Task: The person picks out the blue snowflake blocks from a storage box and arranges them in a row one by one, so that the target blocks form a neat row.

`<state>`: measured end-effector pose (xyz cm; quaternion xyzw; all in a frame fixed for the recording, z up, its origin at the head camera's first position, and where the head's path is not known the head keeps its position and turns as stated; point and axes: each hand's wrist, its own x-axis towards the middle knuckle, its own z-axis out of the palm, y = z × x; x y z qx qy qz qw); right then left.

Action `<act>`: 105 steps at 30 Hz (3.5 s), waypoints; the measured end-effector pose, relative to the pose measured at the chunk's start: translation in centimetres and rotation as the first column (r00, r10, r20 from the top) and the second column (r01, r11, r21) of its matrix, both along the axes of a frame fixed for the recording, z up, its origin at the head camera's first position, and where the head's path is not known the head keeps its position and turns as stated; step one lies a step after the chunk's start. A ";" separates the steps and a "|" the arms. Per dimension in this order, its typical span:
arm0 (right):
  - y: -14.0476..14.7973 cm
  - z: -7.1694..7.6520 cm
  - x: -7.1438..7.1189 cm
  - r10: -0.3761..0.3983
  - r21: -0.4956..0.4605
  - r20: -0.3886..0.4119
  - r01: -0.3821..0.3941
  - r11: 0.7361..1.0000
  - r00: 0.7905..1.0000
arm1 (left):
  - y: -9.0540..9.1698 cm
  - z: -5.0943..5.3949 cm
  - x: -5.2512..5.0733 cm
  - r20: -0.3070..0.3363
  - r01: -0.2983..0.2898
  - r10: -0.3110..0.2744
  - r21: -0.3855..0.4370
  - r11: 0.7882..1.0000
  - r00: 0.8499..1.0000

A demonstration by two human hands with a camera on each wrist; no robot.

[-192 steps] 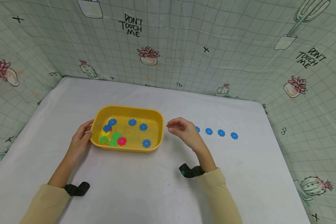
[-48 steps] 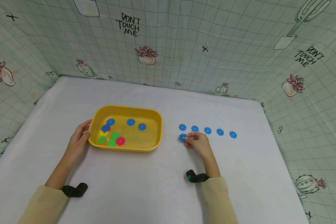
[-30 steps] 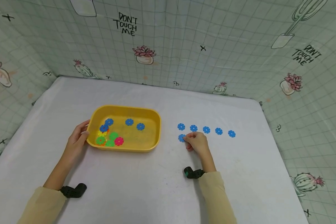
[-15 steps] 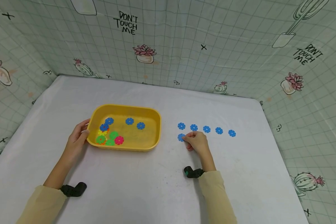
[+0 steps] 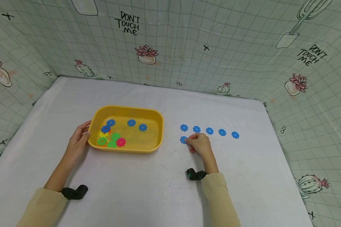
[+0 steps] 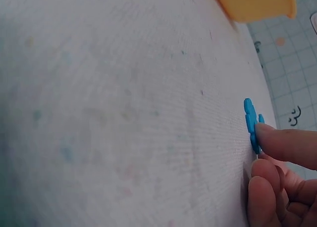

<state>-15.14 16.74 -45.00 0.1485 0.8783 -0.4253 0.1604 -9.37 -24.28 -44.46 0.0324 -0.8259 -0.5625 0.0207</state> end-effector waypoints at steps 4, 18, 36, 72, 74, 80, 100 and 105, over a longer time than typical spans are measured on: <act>0.0 0.0 0.0 0.004 -0.006 -0.011 -0.004 1.000 1.000 | 0.0 0.0 0.0 -0.004 0.002 -0.002 0.008 1.000 1.000; 0.5 0.6 1.0 -0.036 -0.305 -0.058 0.017 0.952 0.998 | 0.1 0.1 0.0 0.007 -0.006 0.006 0.019 1.000 1.000; -6.9 6.0 0.4 0.173 -0.420 -0.272 -0.278 0.864 0.947 | 0.1 0.0 0.1 0.008 -0.006 0.006 0.014 1.000 1.000; -15.6 4.4 -6.8 0.427 -0.163 0.077 -0.411 0.897 0.901 | 0.2 -0.1 -0.1 0.007 0.005 -0.005 0.011 1.000 1.000; -15.8 4.4 -6.6 0.414 -0.135 0.087 -0.401 0.906 0.906 | 0.1 -0.1 -0.2 0.011 0.005 -0.005 0.010 1.000 1.000; -16.3 4.4 -6.4 0.400 -0.061 0.125 -0.395 0.917 0.908 | 0.0 -0.2 -0.1 -0.004 0.007 -0.007 0.019 1.000 1.000; -17.0 4.9 -6.9 0.449 0.090 0.275 -0.488 0.868 0.850 | -0.3 0.1 -0.2 0.014 0.016 -0.016 0.003 1.000 1.000; -17.0 5.0 -6.8 0.479 0.090 0.257 -0.514 0.853 0.839 | -0.3 0.2 -0.2 0.024 0.014 -0.014 -0.002 1.000 1.000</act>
